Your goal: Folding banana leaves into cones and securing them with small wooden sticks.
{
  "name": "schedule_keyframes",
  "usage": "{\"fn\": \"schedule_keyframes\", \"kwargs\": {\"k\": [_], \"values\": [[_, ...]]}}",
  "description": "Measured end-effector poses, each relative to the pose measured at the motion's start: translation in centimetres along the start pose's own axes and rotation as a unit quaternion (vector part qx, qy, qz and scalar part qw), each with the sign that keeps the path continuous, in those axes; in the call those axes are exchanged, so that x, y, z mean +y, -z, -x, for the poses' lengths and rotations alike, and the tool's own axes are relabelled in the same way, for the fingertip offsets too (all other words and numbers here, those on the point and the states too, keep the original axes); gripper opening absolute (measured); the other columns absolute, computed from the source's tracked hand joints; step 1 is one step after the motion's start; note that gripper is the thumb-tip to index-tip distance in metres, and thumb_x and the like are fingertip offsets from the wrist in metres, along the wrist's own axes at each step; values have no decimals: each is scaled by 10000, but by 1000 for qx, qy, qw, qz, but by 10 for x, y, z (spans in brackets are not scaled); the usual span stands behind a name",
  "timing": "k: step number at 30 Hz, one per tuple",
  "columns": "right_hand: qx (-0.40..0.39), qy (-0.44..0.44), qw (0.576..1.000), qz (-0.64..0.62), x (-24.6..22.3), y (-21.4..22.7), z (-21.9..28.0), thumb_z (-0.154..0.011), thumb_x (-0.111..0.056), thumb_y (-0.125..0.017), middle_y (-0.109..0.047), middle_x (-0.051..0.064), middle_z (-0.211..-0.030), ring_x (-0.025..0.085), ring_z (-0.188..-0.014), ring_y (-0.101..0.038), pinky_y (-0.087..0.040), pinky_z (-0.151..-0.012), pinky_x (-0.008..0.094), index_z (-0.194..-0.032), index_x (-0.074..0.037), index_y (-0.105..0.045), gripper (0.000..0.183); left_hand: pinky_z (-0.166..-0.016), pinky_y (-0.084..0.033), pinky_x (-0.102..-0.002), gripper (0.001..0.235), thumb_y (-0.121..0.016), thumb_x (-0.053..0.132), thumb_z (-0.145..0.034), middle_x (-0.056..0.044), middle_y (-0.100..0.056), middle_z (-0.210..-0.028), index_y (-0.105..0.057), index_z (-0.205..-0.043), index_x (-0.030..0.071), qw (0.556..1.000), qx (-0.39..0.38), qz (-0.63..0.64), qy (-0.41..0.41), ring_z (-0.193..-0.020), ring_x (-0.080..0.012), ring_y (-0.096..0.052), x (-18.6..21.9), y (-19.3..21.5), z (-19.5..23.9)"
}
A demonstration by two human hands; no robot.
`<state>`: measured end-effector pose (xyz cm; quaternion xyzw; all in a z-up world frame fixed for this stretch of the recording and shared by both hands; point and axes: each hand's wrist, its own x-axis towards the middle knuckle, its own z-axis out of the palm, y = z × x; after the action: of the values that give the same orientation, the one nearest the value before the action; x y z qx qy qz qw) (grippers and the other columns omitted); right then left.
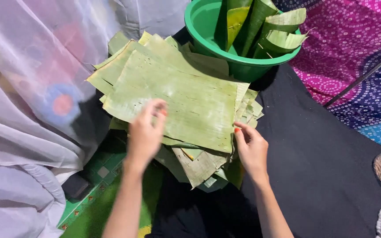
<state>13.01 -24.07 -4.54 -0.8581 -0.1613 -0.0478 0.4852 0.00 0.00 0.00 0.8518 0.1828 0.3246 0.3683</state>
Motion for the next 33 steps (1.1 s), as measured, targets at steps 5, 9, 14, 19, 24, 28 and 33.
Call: {"fn": "schedule_keyframes", "kwargs": {"k": [5, 9, 14, 19, 24, 28, 33], "values": [[-37, -63, 997, 19, -24, -10, -7, -970, -252, -661, -764, 105, -838, 249, -741, -688, -541, -741, 429, -1294, -136, -692, 346, -871, -508, -515, 379, -630, 180, -990, -137, -670, -1266, -610, -1362, 110, 964, 80, -252, 9, -1065, -368, -637, -64, 27, -36], [-48, -90, 994, 29, -23, -13, -13, -976, -297, -662, -750, 109, -801, 271, -768, -695, -539, -752, 444, -1300, -91, -671, 384, -909, -492, -489, 419, -659, 248, -989, -103, -645, -1323, -612, -1379, 103, 936, 90, -337, 56, -1149, -335, -570, -98, 30, -49], [-42, -103, 993, 34, -8, -18, -19, -958, -353, -700, -725, 80, -728, 267, -719, -690, -530, -713, 438, -1152, -92, -705, 326, -884, -494, -489, 443, -715, 289, -966, -133, -665, -1211, -630, -1352, 90, 923, 89, -367, 79, -1105, -354, -582, -115, 28, -56], [-44, -114, 991, 51, -7, -20, -24, -985, -386, -663, -686, 38, -647, 242, -653, -670, -516, -665, 418, -986, -138, -731, 257, -867, -488, -485, 428, -714, 324, -974, -131, -659, -1151, -635, -1326, 93, 920, 82, -372, 91, -1085, -357, -597, -132, 26, -63], [-54, -111, 992, 15, -18, -15, -19, -1025, -329, -586, -581, 20, -523, 210, -536, -517, -449, -589, 391, -940, -147, -702, 232, -847, -465, -480, 236, -582, 322, -1078, -102, -712, -985, -691, -1139, 122, 931, 72, -350, 82, -978, -348, -674, -144, 27, -67], [-47, -109, 993, -2, -26, -10, -15, -1042, -296, -563, -516, 1, -470, 176, -513, -470, -428, -557, 348, -936, -163, -699, 218, -845, -459, -466, 190, -547, 265, -1092, -122, -733, -892, -674, -1114, 126, 932, 71, -350, 63, -927, -343, -704, -117, 33, -64], [-28, -99, 995, -14, -23, -1, -12, -1061, -288, -550, -559, 30, -487, 177, -537, -476, -440, -563, 341, -943, -153, -701, 235, -819, -451, -445, 138, -534, 215, -1109, -164, -709, -747, -623, -1124, 111, 941, 103, -323, 8, -818, -354, -720, -89, 32, -57]]}}
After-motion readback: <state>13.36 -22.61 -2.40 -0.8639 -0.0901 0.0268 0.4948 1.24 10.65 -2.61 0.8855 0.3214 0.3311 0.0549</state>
